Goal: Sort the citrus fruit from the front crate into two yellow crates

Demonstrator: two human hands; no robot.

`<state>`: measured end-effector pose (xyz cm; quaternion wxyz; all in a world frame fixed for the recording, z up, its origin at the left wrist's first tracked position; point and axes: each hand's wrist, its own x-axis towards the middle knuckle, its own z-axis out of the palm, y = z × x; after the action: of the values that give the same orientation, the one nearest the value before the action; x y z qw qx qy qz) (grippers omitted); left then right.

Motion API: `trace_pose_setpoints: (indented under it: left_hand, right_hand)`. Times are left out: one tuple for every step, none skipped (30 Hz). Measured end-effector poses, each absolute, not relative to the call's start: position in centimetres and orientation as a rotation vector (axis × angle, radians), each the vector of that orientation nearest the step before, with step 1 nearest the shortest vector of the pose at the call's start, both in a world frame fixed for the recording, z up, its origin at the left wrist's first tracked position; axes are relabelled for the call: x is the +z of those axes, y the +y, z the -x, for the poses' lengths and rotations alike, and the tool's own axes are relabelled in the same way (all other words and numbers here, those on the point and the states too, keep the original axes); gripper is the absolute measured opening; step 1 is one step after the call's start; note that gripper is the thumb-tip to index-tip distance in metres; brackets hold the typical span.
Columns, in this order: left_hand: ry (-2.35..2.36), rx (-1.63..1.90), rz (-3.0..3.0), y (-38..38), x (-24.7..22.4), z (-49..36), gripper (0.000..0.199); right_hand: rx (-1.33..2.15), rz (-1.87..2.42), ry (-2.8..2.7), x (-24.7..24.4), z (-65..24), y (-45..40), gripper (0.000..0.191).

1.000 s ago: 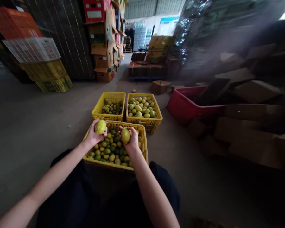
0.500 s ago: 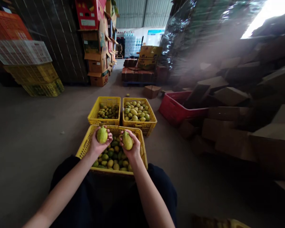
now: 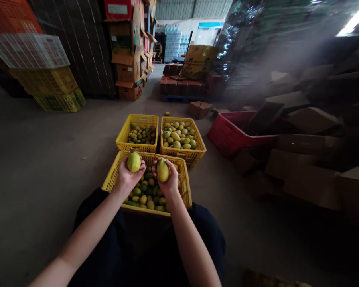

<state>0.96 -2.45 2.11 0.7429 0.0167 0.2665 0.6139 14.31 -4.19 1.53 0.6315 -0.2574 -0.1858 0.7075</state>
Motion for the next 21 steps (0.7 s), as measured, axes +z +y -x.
trace_pose_setpoints:
  left_hand:
    - [0.597, 1.359, 0.013, -2.3, 2.0, -0.9, 0.034]
    - [0.598, 1.366, 0.051, -2.2, 2.0, -0.9, 0.033]
    - [0.594, 1.371, 0.080, -2.1, 2.0, -0.8, 0.031]
    - [0.589, 1.378, 0.101, -2.1, 2.0, -0.7, 0.029]
    - [0.590, 1.391, 0.115, -2.0, 2.1, -0.6, 0.026]
    - [0.598, 1.410, 0.120, -2.0, 2.1, -0.6, 0.022]
    - [0.610, 1.432, 0.112, -2.0, 2.2, -0.5, 0.017]
    - [0.624, 1.448, 0.095, -2.0, 2.3, -0.5, 0.012]
    - [0.641, 1.452, 0.071, -2.0, 2.3, -0.5, 0.011]
    - [0.657, 1.438, 0.040, -2.0, 2.3, -0.7, 0.011]
    - [0.669, 1.410, 0.002, -2.1, 2.2, -0.8, 0.012]
    - [0.677, 1.376, -0.040, -2.3, 2.1, -1.0, 0.013]
    - [0.678, 1.340, -0.087, -2.4, 2.0, -1.3, 0.013]
    - [0.668, 1.307, -0.136, -2.7, 1.9, -1.5, 0.013]
    - [0.648, 1.286, -0.184, -2.9, 1.8, -1.7, 0.012]
    - [0.626, 1.282, -0.221, -3.1, 1.8, -1.9, 0.013]
    - [0.607, 1.292, -0.244, -3.3, 1.8, -2.0, 0.014]
    - [0.593, 1.311, -0.253, -3.5, 1.8, -2.0, 0.017]
    - [0.581, 1.331, -0.247, -3.7, 1.8, -1.9, 0.020]
    - [0.571, 1.341, -0.229, -3.8, 1.9, -1.7, 0.023]
    - [0.556, 1.340, -0.205, -3.9, 2.0, -1.5, 0.026]
  right_hand:
    - [1.622, 0.613, -0.392, 1.3, -14.2, -3.9, 0.019]
    - [1.619, 0.638, -0.362, 1.1, -14.1, -3.7, 0.018]
    - [1.614, 0.661, -0.340, 0.9, -13.9, -3.5, 0.018]
    - [1.613, 0.680, -0.325, 0.7, -13.8, -3.4, 0.019]
    - [1.619, 0.695, -0.319, 0.5, -13.7, -3.4, 0.019]
    - [1.631, 0.703, -0.322, 0.4, -13.6, -3.4, 0.018]
    - [1.646, 0.705, -0.330, 0.4, -13.5, -3.4, 0.017]
    - [1.665, 0.706, -0.343, 0.4, -13.4, -3.5, 0.016]
    - [1.687, 0.709, -0.357, 0.4, -13.3, -3.6, 0.016]
    - [1.706, 0.714, -0.373, 0.4, -13.2, -3.6, 0.017]
    - [1.721, 0.717, -0.389, 0.4, -13.2, -3.7, 0.018]
    - [1.732, 0.722, -0.401, 0.5, -13.1, -3.7, 0.018]
    - [1.733, 0.728, -0.406, 0.5, -13.1, -3.7, 0.018]
    - [1.722, 0.739, -0.405, 0.5, -13.2, -3.7, 0.018]
    - [1.700, 0.750, -0.401, 0.5, -13.2, -3.7, 0.018]
    - [1.674, 0.762, -0.396, 0.5, -13.3, -3.7, 0.018]
    - [1.651, 0.772, -0.393, 0.6, -13.4, -3.7, 0.018]
    - [1.631, 0.777, -0.397, 0.6, -13.5, -3.7, 0.018]
    - [1.617, 0.776, -0.406, 0.7, -13.6, -3.7, 0.018]
    - [1.609, 0.772, -0.417, 0.7, -13.6, -3.7, 0.018]
    - [1.604, 0.771, -0.428, 0.8, -13.6, -3.8, 0.018]
